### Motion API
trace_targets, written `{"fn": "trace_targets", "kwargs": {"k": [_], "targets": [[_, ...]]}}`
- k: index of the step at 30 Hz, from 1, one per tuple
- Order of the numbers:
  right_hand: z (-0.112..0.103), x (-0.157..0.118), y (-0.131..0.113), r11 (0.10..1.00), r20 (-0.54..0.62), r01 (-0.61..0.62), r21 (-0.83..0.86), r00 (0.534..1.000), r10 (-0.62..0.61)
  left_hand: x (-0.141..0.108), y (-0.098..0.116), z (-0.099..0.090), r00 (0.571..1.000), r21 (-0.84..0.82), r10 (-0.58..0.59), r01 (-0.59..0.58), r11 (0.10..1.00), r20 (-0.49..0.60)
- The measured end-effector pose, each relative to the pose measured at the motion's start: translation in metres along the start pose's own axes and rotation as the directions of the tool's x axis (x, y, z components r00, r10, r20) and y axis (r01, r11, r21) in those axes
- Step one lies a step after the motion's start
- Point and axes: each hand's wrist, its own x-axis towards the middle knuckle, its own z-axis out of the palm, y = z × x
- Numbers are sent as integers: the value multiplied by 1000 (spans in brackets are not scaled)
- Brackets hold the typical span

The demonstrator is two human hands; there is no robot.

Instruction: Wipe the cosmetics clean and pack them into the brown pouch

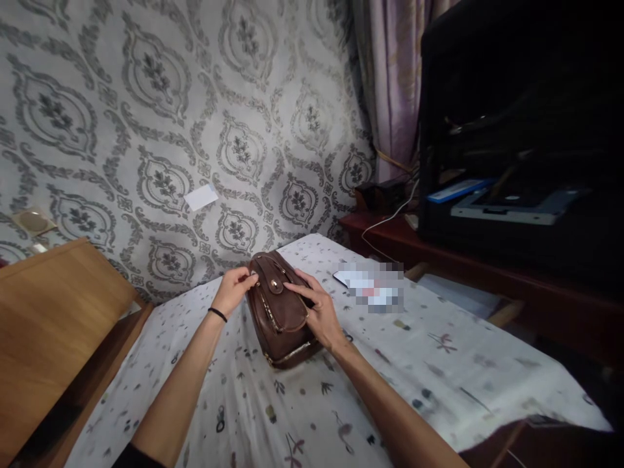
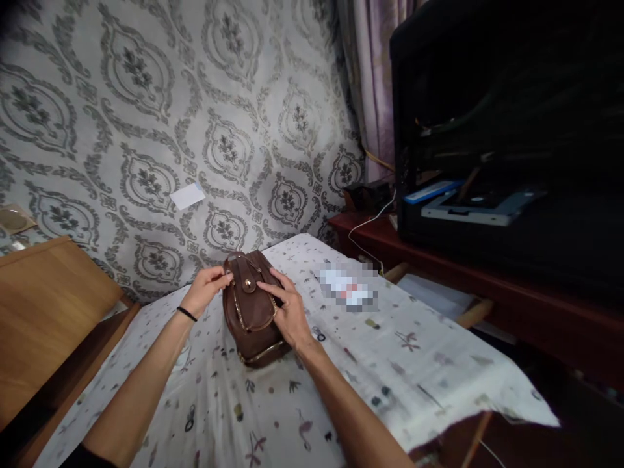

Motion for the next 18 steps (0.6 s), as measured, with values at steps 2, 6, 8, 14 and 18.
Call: {"fn": "trace_targets", "kwargs": {"k": [2,6,8,14,18], "targets": [[1,0,0,1000,-3,-4,0,1000,4,-1,2,1,999,-11,20,-20,1000,-30],[0,-1,-2,1000,-4,-16,1,1000,16,-1,3,5,994,-46,55,-59,997,-93],[0,-1,-2,1000,6,-18,-2,1000,18,-1,3,7,992,-75,55,-64,995,-113],[0,0,-1,1000,-3,-4,-5,1000,4,-11,5,9,989,-119,61,-77,990,-133],[2,1,0,1000,-13,-11,12,1000,12,-21,9,9,992,-133,63,-78,988,-111]]}}
